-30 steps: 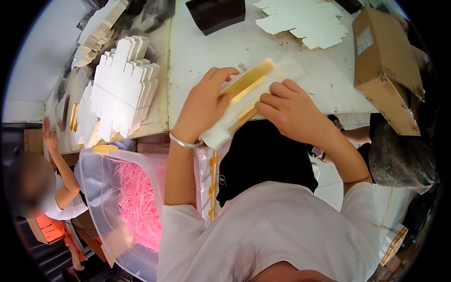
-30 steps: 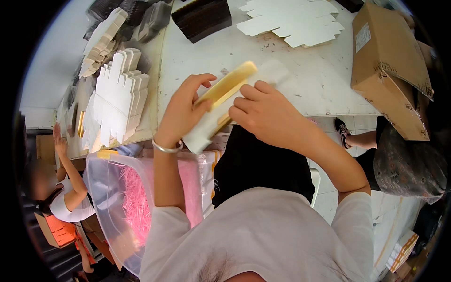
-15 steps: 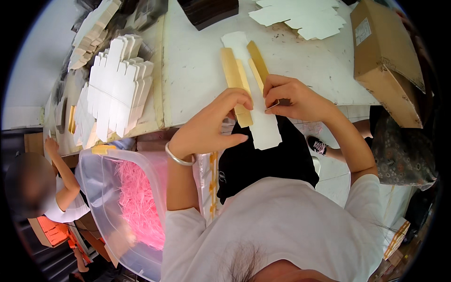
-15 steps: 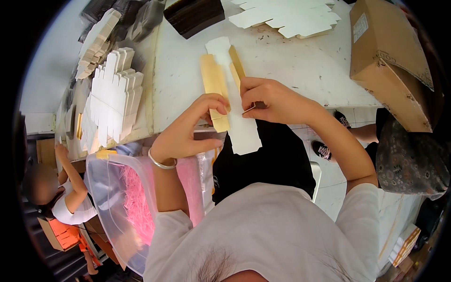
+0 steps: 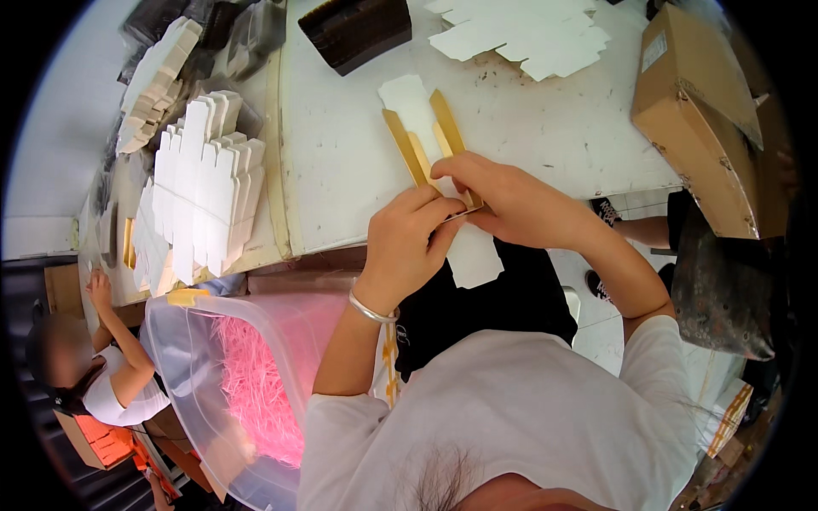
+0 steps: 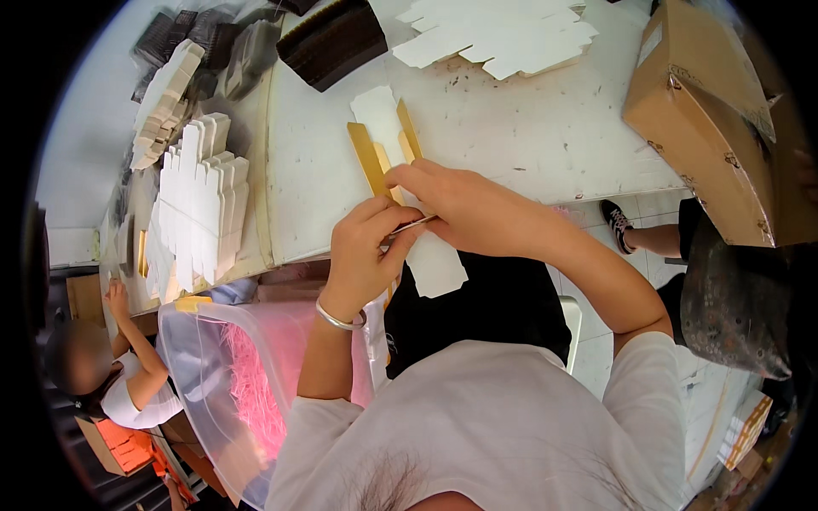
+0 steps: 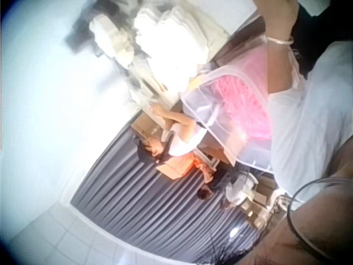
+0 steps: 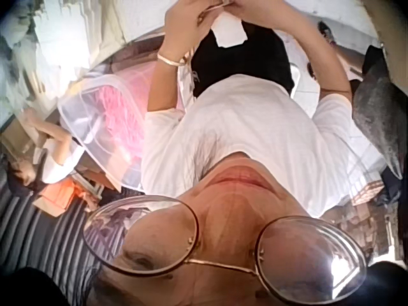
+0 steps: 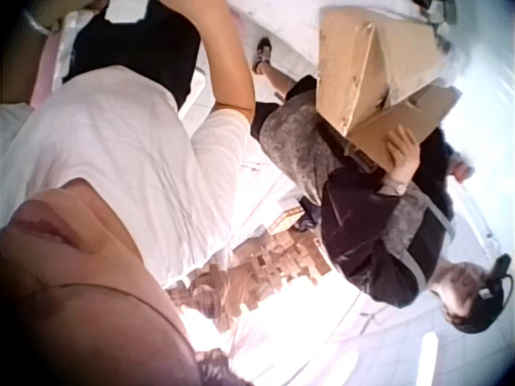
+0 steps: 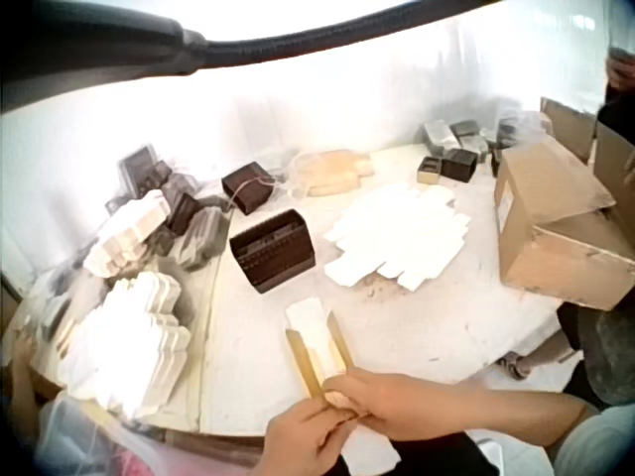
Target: The person folds flat cardboard inserts into rectangular boxes and places them on the table. They then pick up a dark rectangular box, open it, and place a small wrapped item inside before closing it. The process is repeated with multiple boxes and inserts.
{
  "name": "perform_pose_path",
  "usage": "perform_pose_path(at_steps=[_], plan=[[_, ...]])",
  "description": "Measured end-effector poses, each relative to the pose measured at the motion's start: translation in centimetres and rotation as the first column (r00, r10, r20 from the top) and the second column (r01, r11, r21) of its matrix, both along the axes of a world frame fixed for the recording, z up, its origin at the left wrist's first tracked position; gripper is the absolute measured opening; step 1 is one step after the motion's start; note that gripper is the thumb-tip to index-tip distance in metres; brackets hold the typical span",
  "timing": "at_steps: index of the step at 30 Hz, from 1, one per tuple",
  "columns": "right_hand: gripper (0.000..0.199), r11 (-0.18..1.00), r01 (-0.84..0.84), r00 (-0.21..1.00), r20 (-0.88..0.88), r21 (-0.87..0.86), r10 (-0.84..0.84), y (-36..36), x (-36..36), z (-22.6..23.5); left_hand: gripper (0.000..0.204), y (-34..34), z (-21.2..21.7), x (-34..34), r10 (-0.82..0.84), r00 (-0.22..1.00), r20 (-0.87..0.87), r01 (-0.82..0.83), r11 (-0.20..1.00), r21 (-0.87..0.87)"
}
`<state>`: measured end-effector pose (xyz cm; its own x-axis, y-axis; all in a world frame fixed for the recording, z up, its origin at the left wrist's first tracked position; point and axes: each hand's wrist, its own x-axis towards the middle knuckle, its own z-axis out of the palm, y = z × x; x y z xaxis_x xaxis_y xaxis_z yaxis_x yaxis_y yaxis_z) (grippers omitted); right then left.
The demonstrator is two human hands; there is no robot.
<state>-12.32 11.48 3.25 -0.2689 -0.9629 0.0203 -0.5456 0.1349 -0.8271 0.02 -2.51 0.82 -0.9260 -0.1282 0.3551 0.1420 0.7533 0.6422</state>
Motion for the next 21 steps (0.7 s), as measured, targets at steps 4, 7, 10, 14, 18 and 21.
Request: perform_pose_path(at_steps=[4, 7, 10, 14, 18, 21], plan=[[0.054, 0.987, -0.071, 0.981, -0.187, -0.145, 0.043, 2.1, 0.4, -0.4, 0.006, -0.2, -0.5, 0.6, 0.024, 1.000, -0.012, -0.024, 1.000, 0.000], [0.052, 0.957, -0.104, 0.797, -0.598, -0.269, -0.082, 3.0, 1.6, -1.7, 0.007, -0.4, -0.3, 0.9, 0.028, 0.998, 0.058, -0.032, 0.997, 0.071], [0.045, 0.918, -0.073, 0.857, -0.495, -0.390, -0.142, 2.8, 2.1, -4.1, 0.012, -1.1, 0.8, 0.7, -0.069, 0.984, 0.166, 0.031, 0.975, 0.219], [0.031, 0.863, 0.034, 0.984, -0.134, -0.504, -0.117, 0.5, 0.8, -4.3, 0.023, -3.2, 1.0, 1.2, -0.252, 0.958, 0.140, 0.164, 0.877, 0.452], [0.034, 0.909, 0.308, 0.935, 0.269, -0.282, -0.233, -0.6, 1.7, -2.8, 0.035, -1.7, 1.1, 1.4, -0.087, 0.983, 0.159, 0.009, 0.901, 0.433], [0.036, 0.874, 0.278, 0.958, 0.055, -0.399, -0.280, -0.5, 2.2, -3.4, 0.037, -1.8, -0.3, 1.3, -0.043, 0.994, 0.103, 0.003, 0.932, 0.363]])
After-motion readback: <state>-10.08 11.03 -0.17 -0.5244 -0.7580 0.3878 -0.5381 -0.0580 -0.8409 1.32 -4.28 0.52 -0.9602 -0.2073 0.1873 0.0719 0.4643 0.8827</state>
